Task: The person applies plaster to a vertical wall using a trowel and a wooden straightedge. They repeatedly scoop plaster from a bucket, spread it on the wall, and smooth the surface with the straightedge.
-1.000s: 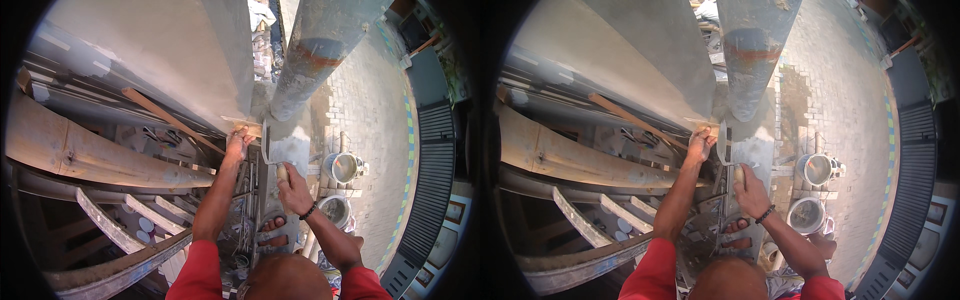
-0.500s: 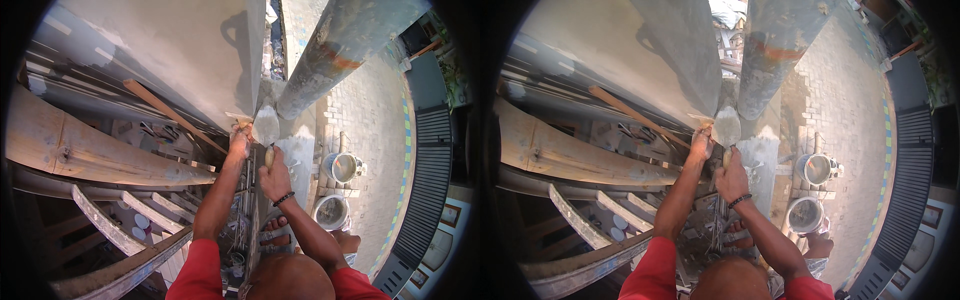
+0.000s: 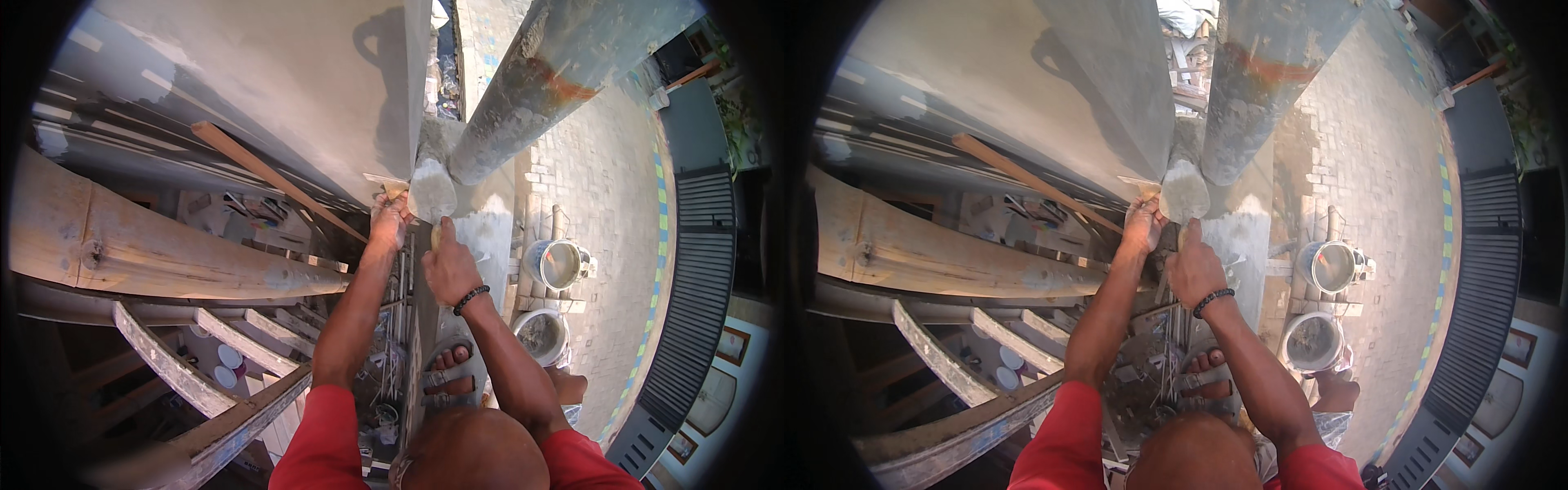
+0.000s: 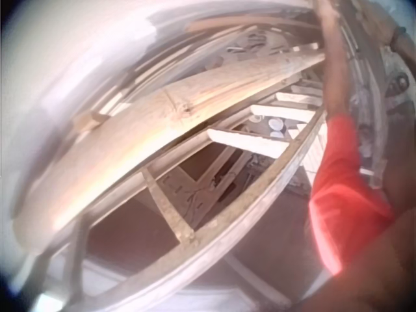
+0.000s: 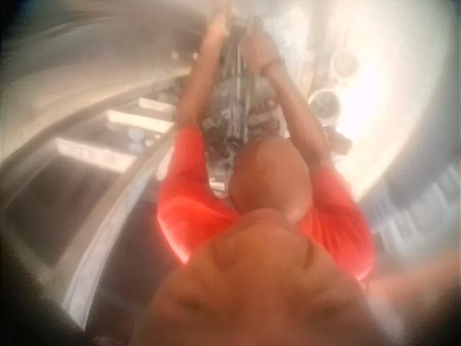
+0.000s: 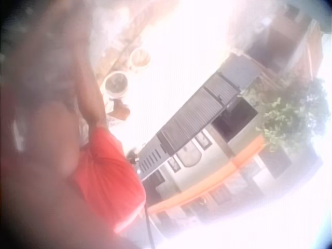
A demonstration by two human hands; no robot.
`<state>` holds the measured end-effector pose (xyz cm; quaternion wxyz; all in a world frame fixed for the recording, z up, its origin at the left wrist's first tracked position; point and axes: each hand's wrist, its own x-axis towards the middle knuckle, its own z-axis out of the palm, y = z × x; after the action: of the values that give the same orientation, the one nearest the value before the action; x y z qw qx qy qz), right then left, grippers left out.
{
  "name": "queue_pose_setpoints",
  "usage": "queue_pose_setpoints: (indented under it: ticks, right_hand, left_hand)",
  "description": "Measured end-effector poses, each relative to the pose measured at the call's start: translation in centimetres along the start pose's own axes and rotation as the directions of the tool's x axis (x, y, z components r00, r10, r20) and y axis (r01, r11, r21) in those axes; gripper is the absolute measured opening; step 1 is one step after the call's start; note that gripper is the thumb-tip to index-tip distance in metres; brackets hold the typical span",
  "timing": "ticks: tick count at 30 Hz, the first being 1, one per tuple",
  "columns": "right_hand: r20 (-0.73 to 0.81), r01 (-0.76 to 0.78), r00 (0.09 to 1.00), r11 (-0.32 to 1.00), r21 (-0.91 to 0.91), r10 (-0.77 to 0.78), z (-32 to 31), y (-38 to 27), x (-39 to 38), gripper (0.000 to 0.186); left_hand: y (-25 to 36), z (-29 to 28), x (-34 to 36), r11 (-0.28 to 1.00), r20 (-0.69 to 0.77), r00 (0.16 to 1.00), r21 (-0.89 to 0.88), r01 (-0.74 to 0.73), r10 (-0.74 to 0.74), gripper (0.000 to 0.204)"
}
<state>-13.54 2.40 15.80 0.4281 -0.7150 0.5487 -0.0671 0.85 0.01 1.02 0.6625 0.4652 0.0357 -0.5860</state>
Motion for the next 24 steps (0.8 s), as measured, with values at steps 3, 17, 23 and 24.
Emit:
queue_pose_setpoints:
  ticks: [3, 17, 23, 24]
  right_hand:
    - [0.061, -0.009, 0.998, 0.999, -0.035, 0.011, -0.6, 0.1, 0.0, 0.062]
    - [0.077, -0.007, 0.997, 0.996, -0.084, 0.014, 0.3, 1.1, -1.2, 0.060]
    - [0.121, 0.003, 0.993, 0.994, -0.109, 0.011, 0.2, 1.0, -1.7, 0.060]
    - [0.123, 0.004, 0.992, 0.993, -0.119, 0.010, 0.4, 1.1, -2.0, 0.060]
  left_hand:
    - [0.0, -0.7, 0.5, 1.000, 0.063, 0.998, -0.020, -0.006, 0.008, 0.022]
    - [0.3, 0.1, 0.0, 0.998, 0.051, 0.998, -0.055, -0.041, 0.044, 0.021]
    - [-0.2, -1.0, 0.8, 0.999, 0.070, 0.997, -0.029, -0.029, 0.031, 0.020]
    - [-0.2, -1.3, 1.0, 0.999, 0.073, 0.997, -0.020, -0.026, 0.027, 0.019]
